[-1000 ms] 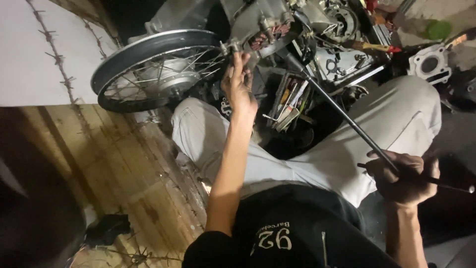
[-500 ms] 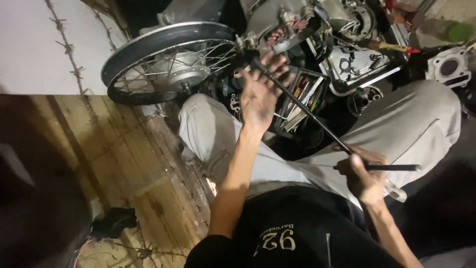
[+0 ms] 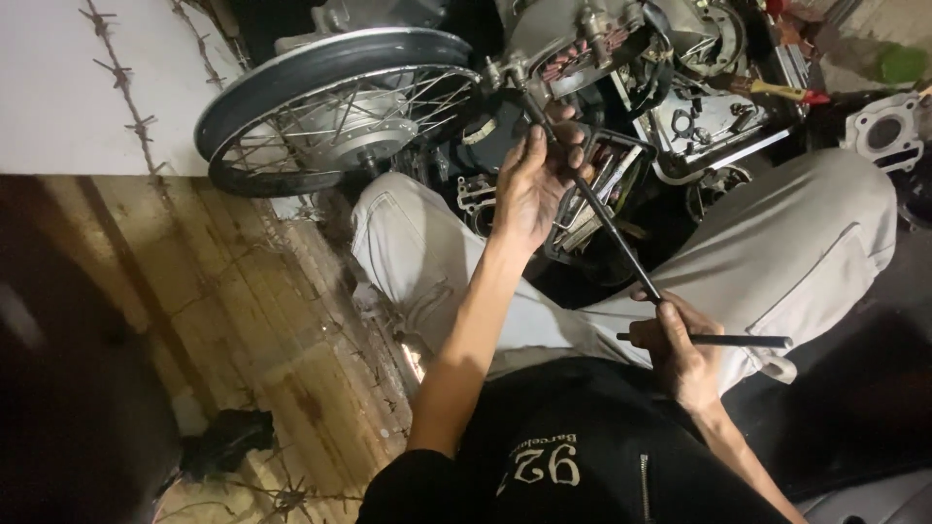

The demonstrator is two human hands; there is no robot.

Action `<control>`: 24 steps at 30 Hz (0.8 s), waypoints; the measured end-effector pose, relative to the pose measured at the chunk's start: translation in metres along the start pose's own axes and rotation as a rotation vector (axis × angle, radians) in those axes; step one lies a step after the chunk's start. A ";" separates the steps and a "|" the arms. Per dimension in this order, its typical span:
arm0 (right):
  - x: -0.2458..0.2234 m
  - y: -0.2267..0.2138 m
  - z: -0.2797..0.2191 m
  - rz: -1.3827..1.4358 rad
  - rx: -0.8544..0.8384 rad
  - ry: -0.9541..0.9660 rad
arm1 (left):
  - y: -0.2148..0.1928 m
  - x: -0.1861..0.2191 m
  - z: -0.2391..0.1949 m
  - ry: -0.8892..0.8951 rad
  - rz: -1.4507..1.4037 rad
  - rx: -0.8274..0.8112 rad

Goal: Disassembling a motorcycle engine by removing bolts with a wrench and inspecting the cylinder head.

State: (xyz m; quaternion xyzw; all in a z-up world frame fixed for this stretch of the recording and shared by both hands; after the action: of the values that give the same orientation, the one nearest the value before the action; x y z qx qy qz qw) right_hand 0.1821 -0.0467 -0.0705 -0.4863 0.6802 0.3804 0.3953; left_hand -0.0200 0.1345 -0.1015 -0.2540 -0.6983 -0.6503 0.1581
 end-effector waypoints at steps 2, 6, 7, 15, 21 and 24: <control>0.004 0.002 -0.002 0.055 0.029 0.018 | -0.001 0.000 0.001 0.002 0.057 0.018; 0.006 0.006 -0.005 0.095 0.058 0.037 | 0.002 0.001 0.003 0.009 0.051 0.004; 0.007 0.004 -0.004 0.108 0.061 0.045 | 0.001 -0.001 0.005 0.009 0.035 0.002; -0.005 -0.032 -0.007 0.057 0.105 0.029 | 0.041 -0.040 0.015 -0.090 -0.001 -0.028; -0.029 -0.041 0.009 0.215 0.061 0.087 | 0.054 -0.073 0.045 -0.166 -0.229 -0.174; -0.030 -0.039 0.023 0.229 -0.012 0.031 | 0.052 -0.073 0.057 -0.133 -0.252 -0.176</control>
State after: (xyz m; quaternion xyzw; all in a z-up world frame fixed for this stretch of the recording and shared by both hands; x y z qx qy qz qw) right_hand 0.2303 -0.0242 -0.0574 -0.4136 0.7350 0.4195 0.3358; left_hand 0.0757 0.1817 -0.1047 -0.2198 -0.6739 -0.7054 0.0060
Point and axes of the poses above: each hand's wrist, its own z-axis towards the middle knuckle, its own y-axis out of the palm, x = y × z, the point moved 5 cm from there along z, towards the middle knuckle, and after that the axes turned 5 degrees about z, right-handed, at the moved point
